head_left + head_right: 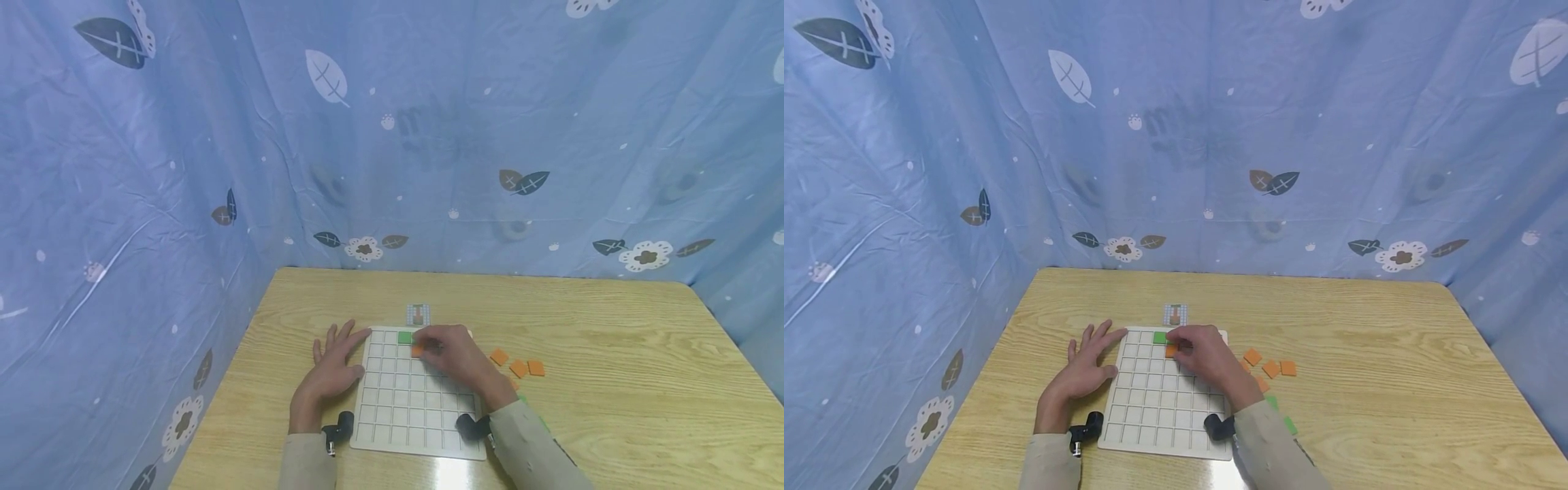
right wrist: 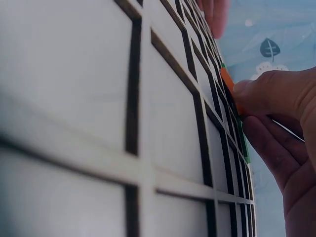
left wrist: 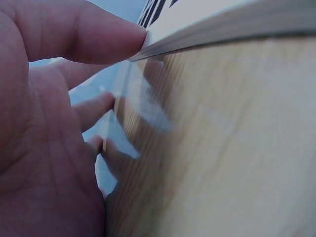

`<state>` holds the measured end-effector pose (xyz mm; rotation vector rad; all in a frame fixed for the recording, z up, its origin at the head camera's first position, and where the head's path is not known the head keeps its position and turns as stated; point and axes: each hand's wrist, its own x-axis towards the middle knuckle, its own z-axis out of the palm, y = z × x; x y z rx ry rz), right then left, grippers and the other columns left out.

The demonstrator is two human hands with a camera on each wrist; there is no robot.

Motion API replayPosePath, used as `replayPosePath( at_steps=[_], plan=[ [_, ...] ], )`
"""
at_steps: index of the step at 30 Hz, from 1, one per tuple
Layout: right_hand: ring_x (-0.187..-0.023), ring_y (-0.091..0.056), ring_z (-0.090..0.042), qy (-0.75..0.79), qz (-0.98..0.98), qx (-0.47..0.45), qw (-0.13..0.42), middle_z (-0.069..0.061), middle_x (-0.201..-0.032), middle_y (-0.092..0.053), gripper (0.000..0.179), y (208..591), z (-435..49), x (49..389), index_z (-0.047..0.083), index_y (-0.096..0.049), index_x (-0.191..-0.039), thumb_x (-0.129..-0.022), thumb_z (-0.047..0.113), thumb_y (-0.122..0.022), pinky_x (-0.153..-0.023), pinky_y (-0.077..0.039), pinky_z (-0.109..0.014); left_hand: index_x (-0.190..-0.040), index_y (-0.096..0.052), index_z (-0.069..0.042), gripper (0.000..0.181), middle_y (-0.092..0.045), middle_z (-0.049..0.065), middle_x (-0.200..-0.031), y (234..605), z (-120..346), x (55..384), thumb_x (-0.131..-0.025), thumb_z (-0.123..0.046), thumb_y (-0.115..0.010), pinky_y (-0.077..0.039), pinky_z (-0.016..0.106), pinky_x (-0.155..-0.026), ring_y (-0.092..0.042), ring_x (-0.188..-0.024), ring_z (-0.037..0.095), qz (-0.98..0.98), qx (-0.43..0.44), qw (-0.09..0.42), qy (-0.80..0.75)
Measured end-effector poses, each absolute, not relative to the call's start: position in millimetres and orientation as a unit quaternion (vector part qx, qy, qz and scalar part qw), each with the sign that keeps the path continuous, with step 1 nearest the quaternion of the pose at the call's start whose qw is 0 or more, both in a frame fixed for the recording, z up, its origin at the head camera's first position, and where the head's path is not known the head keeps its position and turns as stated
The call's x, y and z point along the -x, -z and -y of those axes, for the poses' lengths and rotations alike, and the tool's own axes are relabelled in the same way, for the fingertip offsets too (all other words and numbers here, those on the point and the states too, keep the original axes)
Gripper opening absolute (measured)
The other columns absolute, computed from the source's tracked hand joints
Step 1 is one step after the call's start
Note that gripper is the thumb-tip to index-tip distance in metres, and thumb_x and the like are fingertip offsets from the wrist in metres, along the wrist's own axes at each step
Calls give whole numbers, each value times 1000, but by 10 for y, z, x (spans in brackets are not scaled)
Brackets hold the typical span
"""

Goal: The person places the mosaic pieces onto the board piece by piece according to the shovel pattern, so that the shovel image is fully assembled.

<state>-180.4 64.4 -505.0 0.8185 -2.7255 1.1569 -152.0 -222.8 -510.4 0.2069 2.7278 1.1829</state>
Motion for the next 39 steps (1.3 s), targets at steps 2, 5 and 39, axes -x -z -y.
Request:
replayPosePath(
  at_steps=[2,5,39],
  plan=[
    [-112,-80,-18,-376,887,-266,34,3,-116,-84,31,5062,-646,1808,14,-84,-119,-89,5,-87,-102,-64,-45,-164,-53,-24,82,-20,14,-184,5108,2230,1523,-84,-8,-64,19,73,-129,5,-171,46,-913,-67,82,-394],
    [-113,-80,-19,-376,887,-266,33,3,-117,-84,31,5068,-647,1812,14,-84,-119,-90,5,-87,-103,-63,-45,-164,-52,-25,81,-19,12,-184,5114,2234,1527,-86,-9,-64,19,71,-130,6,-171,44,-913,-63,85,-393],
    [-108,-80,-13,-471,861,-162,103,-5,-116,-84,26,4610,-1773,1433,13,-82,-123,-97,13,-84,-96,-64,-27,-161,-56,-20,84,-23,19,-182,5085,2213,1476,-79,-4,-62,18,76,-127,4,-170,50,-911,-78,69,-400]
  ],
)
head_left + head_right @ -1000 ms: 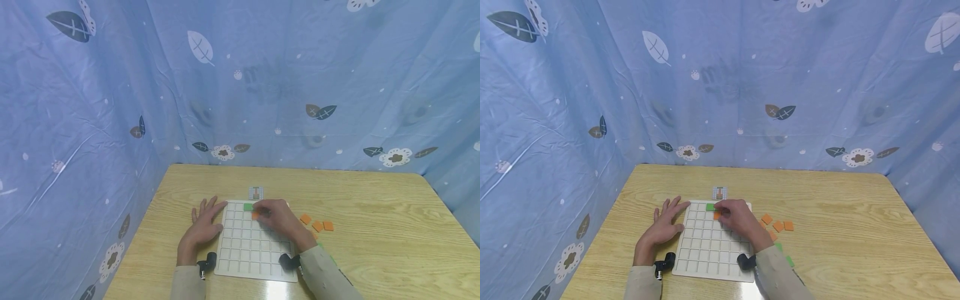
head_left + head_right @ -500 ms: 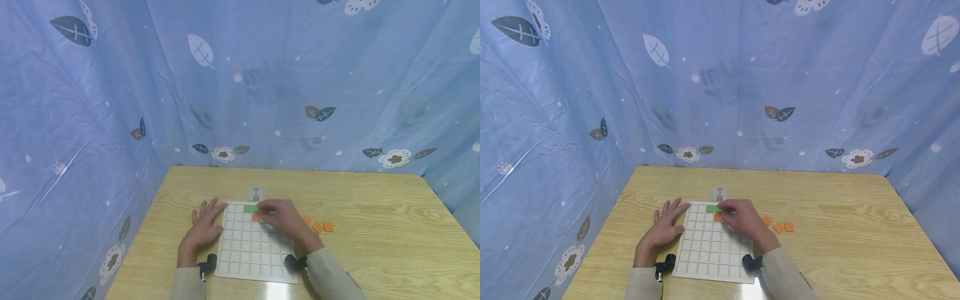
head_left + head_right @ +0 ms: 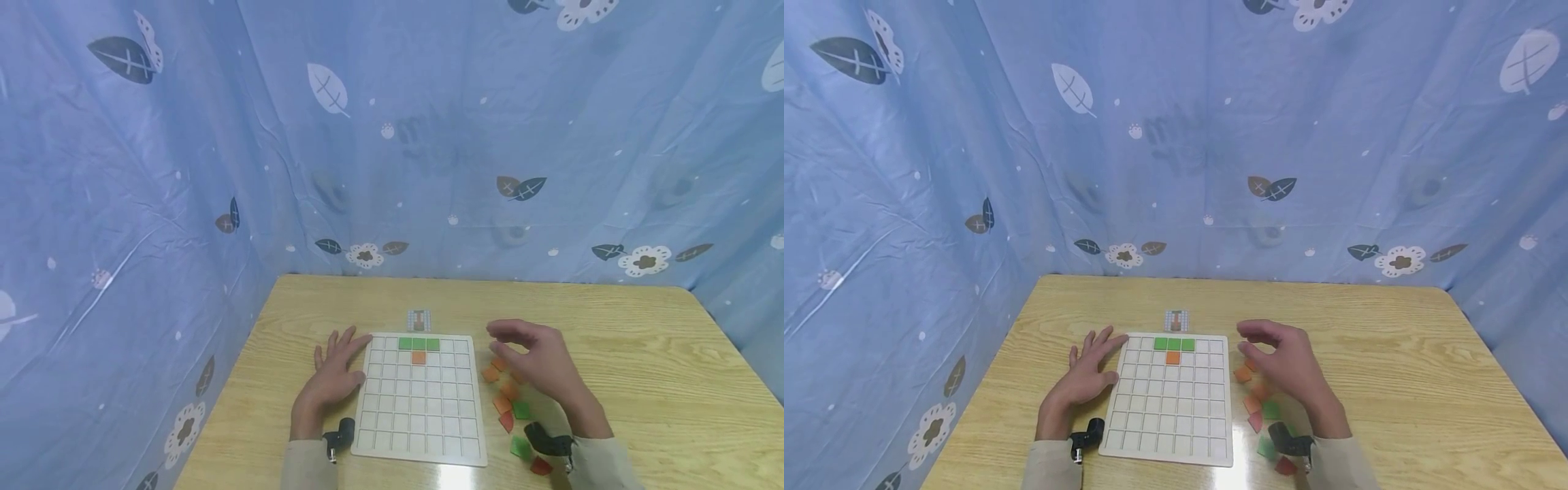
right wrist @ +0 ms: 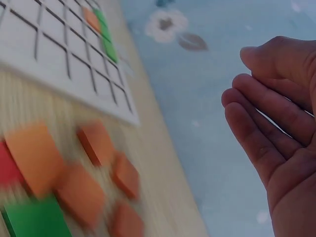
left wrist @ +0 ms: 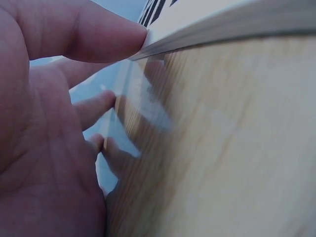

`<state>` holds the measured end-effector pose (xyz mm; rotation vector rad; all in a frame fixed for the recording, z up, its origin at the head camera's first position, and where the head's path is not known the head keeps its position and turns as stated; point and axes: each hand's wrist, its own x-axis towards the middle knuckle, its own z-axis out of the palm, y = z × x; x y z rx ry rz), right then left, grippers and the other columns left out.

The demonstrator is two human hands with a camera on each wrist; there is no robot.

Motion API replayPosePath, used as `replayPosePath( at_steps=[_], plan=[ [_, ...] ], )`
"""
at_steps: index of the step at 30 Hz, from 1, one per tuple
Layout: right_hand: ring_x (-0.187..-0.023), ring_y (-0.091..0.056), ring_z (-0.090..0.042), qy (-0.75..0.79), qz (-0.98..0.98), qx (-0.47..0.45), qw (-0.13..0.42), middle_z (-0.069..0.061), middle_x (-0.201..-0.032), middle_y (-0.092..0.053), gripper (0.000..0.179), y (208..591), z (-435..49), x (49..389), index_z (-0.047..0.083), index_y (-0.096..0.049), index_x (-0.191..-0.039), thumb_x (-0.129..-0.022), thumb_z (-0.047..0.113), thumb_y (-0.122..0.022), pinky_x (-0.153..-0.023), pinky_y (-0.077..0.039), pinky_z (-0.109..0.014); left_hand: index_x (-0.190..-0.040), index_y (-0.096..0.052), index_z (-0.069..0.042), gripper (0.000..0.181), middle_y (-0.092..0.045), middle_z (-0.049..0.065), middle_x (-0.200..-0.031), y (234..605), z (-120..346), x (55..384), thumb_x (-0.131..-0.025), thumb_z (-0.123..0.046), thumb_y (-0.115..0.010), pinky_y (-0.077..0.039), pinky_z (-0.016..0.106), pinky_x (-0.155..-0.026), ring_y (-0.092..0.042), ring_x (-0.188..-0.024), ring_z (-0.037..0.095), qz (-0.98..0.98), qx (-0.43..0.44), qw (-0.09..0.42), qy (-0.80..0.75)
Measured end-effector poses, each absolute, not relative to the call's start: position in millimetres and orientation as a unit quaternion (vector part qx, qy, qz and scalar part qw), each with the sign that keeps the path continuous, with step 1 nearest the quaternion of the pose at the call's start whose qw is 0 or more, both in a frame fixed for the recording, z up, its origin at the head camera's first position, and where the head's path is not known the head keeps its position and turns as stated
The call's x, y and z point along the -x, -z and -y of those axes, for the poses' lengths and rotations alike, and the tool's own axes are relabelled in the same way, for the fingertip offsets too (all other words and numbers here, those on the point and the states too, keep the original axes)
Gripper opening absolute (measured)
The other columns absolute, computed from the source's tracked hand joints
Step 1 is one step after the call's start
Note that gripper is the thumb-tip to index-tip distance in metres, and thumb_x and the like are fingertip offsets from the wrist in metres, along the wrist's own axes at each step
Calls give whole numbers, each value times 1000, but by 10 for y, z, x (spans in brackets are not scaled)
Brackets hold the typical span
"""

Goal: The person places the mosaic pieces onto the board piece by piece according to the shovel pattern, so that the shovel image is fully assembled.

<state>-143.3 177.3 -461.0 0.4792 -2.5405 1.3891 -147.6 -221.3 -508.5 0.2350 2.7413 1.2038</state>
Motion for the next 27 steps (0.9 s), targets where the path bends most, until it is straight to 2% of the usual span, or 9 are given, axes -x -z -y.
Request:
replayPosePath(
  at_steps=[3,5,10,12,14,22,27],
  plan=[
    [-107,-78,-5,-479,858,-145,115,-2,-117,-84,27,4595,-1965,1373,13,-81,-124,-97,14,-83,-94,-61,-16,-161,-57,-21,84,-24,19,-182,5094,2215,1473,-79,-4,-62,18,76,-127,4,-170,50,-911,-76,69,-399],
    [-107,-78,-2,-481,857,-138,121,3,-116,-83,27,4597,-2076,1351,13,-81,-125,-98,12,-83,-93,-60,-13,-161,-57,-21,84,-24,19,-182,5096,2217,1474,-79,-4,-62,18,76,-128,4,-170,50,-911,-74,69,-399],
    [-106,-75,5,-477,860,-124,131,-4,-119,-83,29,4632,-2300,1319,12,-80,-126,-98,11,-82,-90,-58,-9,-161,-56,-22,84,-24,18,-182,5102,2216,1483,-79,-5,-63,17,75,-128,3,-170,49,-915,-70,68,-392],
    [-106,-73,10,-474,862,-118,131,-12,-120,-82,30,4648,-2371,1308,11,-80,-127,-98,12,-83,-90,-57,-8,-162,-55,-23,84,-24,16,-182,5108,2215,1487,-80,-6,-63,16,74,-129,3,-171,47,-917,-68,69,-386],
    [-107,-72,12,-470,866,-113,130,-11,-120,-82,31,4669,-2434,1305,13,-80,-129,-97,12,-83,-89,-56,-7,-162,-55,-23,83,-24,16,-182,5114,2215,1489,-81,-6,-62,15,74,-130,2,-171,47,-918,-68,69,-384],
    [-108,-71,12,-479,863,-111,115,-11,-120,-82,32,4814,-2574,1323,7,-78,-129,-97,9,-82,-90,-55,-6,-161,-56,-22,83,-25,17,-182,5113,2215,1496,-80,-7,-63,14,76,-129,1,-170,49,-918,-70,62,-384],
    [-110,-73,9,-497,858,-107,79,-8,-123,-82,35,4928,-2650,1315,5,-76,-132,-98,10,-81,-91,-57,-8,-161,-56,-22,83,-25,17,-182,5107,2212,1487,-80,-6,-62,14,76,-129,1,-170,49,-918,-70,63,-386]
  ],
)
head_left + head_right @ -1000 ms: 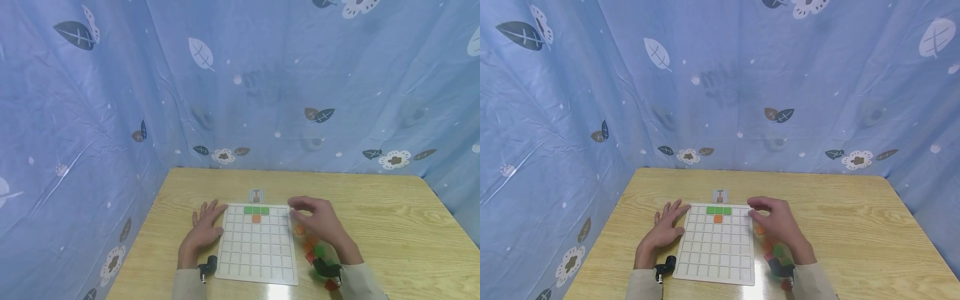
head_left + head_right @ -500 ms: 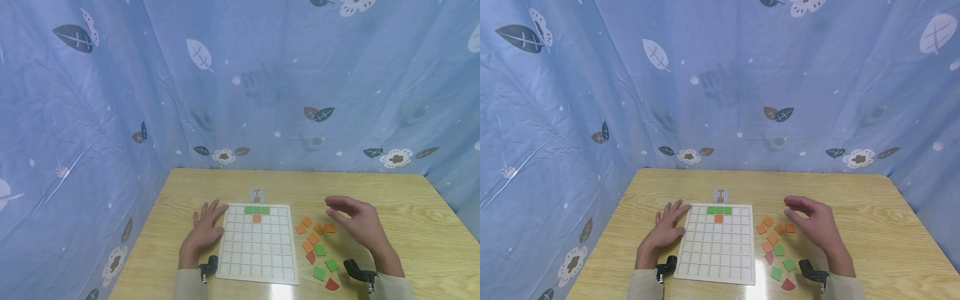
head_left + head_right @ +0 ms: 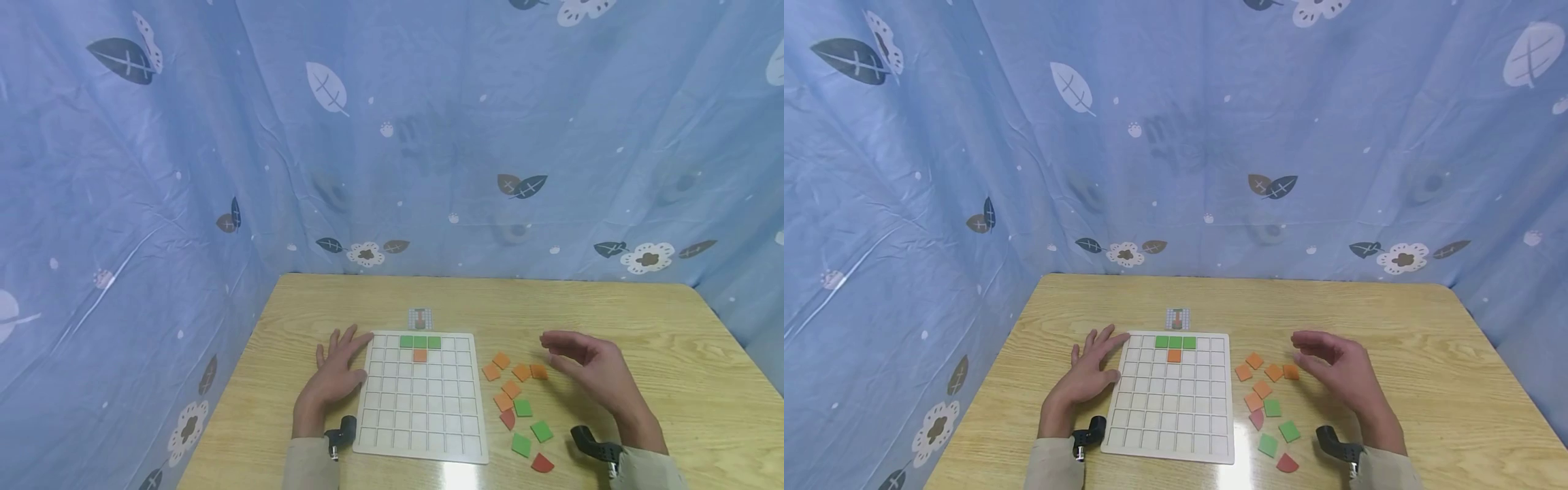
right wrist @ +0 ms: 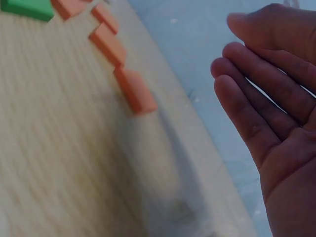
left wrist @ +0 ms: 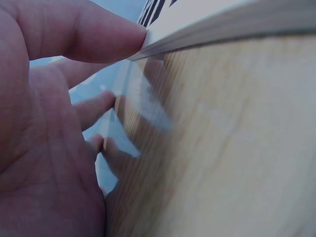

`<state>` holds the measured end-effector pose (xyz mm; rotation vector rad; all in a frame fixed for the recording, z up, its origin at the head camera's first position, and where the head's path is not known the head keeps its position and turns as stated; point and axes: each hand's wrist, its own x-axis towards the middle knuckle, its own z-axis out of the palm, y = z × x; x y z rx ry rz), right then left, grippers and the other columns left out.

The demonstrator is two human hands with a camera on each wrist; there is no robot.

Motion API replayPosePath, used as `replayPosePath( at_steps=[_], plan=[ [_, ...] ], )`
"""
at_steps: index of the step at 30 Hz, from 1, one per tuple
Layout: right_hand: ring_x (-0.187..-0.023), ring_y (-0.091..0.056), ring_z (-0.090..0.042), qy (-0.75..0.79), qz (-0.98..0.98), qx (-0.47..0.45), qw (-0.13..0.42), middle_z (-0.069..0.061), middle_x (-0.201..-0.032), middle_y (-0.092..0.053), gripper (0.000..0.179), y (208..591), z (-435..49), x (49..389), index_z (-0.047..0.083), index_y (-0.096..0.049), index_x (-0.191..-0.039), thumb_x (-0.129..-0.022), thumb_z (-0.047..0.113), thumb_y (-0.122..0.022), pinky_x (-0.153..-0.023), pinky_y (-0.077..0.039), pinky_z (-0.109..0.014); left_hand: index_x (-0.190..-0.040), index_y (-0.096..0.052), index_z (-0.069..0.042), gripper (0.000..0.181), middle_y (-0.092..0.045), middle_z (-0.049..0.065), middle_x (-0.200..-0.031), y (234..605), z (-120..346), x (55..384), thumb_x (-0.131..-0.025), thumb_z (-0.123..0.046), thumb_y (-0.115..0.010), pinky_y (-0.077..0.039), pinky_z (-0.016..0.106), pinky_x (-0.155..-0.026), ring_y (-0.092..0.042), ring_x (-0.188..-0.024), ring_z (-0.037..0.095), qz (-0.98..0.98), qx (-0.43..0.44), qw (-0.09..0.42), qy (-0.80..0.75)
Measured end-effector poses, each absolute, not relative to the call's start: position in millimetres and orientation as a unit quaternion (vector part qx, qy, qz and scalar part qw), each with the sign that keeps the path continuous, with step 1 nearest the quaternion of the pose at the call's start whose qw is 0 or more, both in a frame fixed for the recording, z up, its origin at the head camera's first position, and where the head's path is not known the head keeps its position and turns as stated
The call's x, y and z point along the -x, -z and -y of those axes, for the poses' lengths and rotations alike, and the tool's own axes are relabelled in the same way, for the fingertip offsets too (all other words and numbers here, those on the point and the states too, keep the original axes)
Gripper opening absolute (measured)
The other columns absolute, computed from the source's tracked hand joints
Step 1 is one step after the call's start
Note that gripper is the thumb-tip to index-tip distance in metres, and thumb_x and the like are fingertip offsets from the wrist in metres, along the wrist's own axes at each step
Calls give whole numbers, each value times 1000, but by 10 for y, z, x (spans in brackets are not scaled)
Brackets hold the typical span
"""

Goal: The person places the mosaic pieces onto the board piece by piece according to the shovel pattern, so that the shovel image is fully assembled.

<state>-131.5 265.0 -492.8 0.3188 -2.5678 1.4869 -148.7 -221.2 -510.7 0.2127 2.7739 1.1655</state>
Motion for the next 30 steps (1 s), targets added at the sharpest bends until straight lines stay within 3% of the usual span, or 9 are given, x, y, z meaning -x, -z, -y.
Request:
replayPosePath(
  at_steps=[14,22,30],
  plan=[
    [-109,-78,-4,-509,856,-76,-49,-17,-133,-78,46,5075,-2765,1311,5,-73,-139,-97,20,-84,-90,-61,-18,-161,-56,-23,83,-25,16,-182,5098,2199,1479,-81,-7,-64,15,74,-130,1,-171,47,-919,-62,65,-384],
    [-107,-77,-1,-488,868,-88,-39,-12,-127,-81,40,5170,-2751,1326,9,-77,-131,-93,18,-87,-89,-62,-19,-161,-56,-23,84,-25,17,-182,5108,2210,1471,-80,-5,-63,17,74,-129,2,-171,48,-915,-70,65,-392],
    [-107,-76,1,-458,881,-115,-12,-9,-124,-82,39,5157,-2709,1335,11,-79,-129,-91,10,-88,-88,-62,-19,-158,-59,-18,83,-27,25,-179,5137,2219,1466,-76,-6,-62,16,79,-126,0,-168,56,-904,-85,38,-418]
  ],
)
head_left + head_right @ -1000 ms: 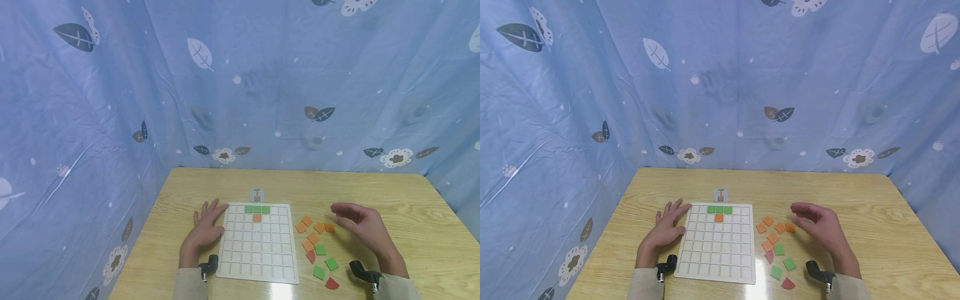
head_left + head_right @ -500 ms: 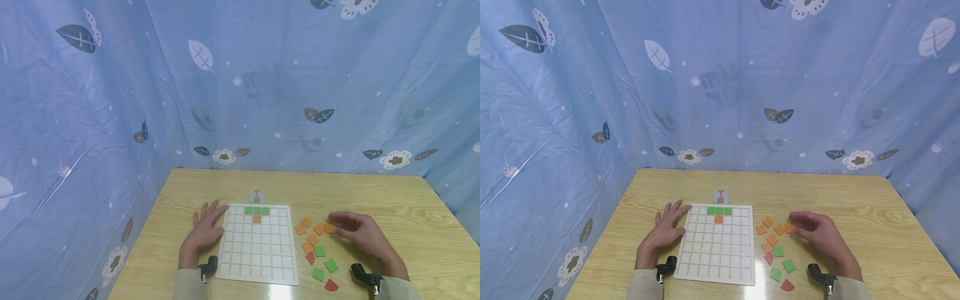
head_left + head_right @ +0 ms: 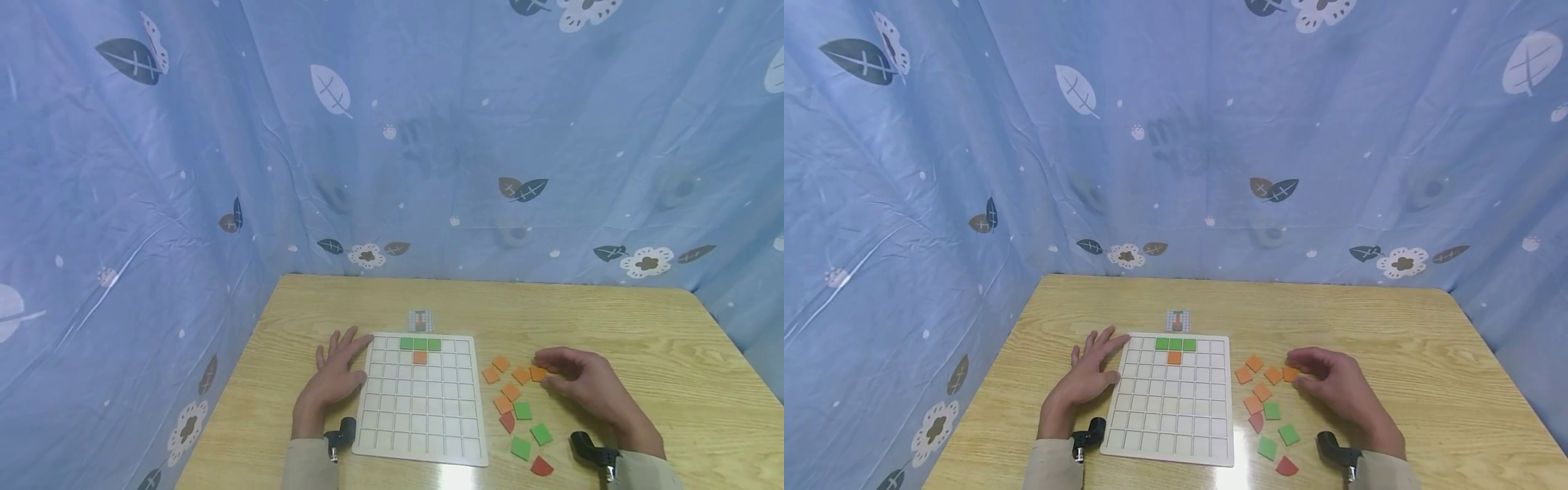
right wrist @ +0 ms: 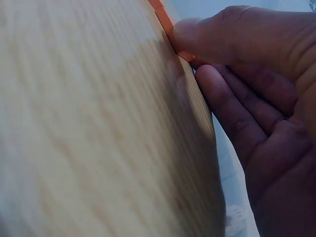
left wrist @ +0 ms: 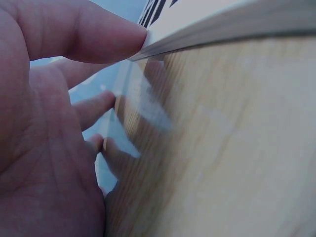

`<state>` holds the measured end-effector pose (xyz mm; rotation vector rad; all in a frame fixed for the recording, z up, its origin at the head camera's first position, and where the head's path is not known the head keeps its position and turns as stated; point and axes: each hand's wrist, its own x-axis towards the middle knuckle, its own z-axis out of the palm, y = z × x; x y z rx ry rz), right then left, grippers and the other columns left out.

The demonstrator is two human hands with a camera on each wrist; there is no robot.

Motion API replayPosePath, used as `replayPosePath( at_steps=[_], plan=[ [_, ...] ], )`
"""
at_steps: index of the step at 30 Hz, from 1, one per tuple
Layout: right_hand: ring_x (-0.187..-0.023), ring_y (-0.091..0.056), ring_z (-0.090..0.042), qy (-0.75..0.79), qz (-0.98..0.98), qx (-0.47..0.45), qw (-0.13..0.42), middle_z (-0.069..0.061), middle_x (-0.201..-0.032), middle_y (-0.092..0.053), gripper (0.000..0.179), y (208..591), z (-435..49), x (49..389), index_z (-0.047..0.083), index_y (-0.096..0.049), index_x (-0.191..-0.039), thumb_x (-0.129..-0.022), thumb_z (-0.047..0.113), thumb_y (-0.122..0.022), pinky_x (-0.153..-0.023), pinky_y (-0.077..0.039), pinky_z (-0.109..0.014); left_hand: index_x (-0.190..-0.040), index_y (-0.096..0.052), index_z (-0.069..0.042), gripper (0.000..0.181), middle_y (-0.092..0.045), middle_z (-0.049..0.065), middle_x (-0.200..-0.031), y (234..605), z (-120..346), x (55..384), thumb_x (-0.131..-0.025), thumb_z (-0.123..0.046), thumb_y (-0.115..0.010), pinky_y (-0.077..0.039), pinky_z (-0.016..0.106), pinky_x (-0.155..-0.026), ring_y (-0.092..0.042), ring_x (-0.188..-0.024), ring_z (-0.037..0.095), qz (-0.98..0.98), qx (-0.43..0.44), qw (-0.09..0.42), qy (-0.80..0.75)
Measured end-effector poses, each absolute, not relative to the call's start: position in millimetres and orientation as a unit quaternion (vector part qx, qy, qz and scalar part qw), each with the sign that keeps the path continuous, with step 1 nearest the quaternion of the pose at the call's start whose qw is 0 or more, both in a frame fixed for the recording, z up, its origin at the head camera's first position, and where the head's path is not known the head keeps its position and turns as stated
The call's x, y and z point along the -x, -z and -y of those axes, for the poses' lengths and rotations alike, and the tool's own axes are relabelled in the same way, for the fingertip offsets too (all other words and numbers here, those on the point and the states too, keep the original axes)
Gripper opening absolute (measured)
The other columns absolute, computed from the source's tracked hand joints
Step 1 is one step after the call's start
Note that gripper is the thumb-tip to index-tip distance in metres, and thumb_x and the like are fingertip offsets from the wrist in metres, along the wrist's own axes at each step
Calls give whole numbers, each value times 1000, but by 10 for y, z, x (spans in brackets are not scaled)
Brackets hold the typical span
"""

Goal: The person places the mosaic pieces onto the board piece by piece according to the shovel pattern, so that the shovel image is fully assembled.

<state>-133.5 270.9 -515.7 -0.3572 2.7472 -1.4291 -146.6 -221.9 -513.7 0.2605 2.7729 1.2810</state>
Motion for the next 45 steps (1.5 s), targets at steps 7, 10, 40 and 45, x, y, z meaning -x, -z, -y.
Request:
replayPosePath(
  at_steps=[7,10,40,45],
  plan=[
    [-106,-76,0,426,-897,117,-4,-4,-120,-83,38,5148,-2684,1323,15,-80,-125,-89,9,-89,-89,-62,-19,-161,-57,-24,83,-26,18,-182,5120,2211,1488,-80,-6,-63,16,75,-129,1,-170,48,-914,-72,61,-395],
    [-105,-76,-1,419,-900,121,-14,-2,-118,-83,36,5153,-2677,1316,17,-81,-122,-89,8,-89,-88,-62,-20,-159,-58,-21,82,-27,21,-180,5123,2200,1489,-78,-6,-63,14,77,-129,-1,-170,51,-912,-74,53,-400],
    [-107,-77,-1,478,-870,117,-15,-15,-124,-81,38,4934,-2551,1359,5,-78,-128,-91,7,-87,-89,-63,-18,-161,-57,-23,84,-25,17,-182,5098,2201,1476,-79,-5,-64,16,75,-129,2,-170,49,-914,-63,64,-395],
    [-108,-75,3,472,-864,164,-59,-15,-121,-82,35,4822,-2399,1368,2,-79,-125,-91,0,-85,-91,-61,-15,-162,-56,-22,84,-25,17,-182,5114,2213,1485,-80,-6,-63,15,76,-129,2,-170,49,-915,-66,65,-392]
  ],
)
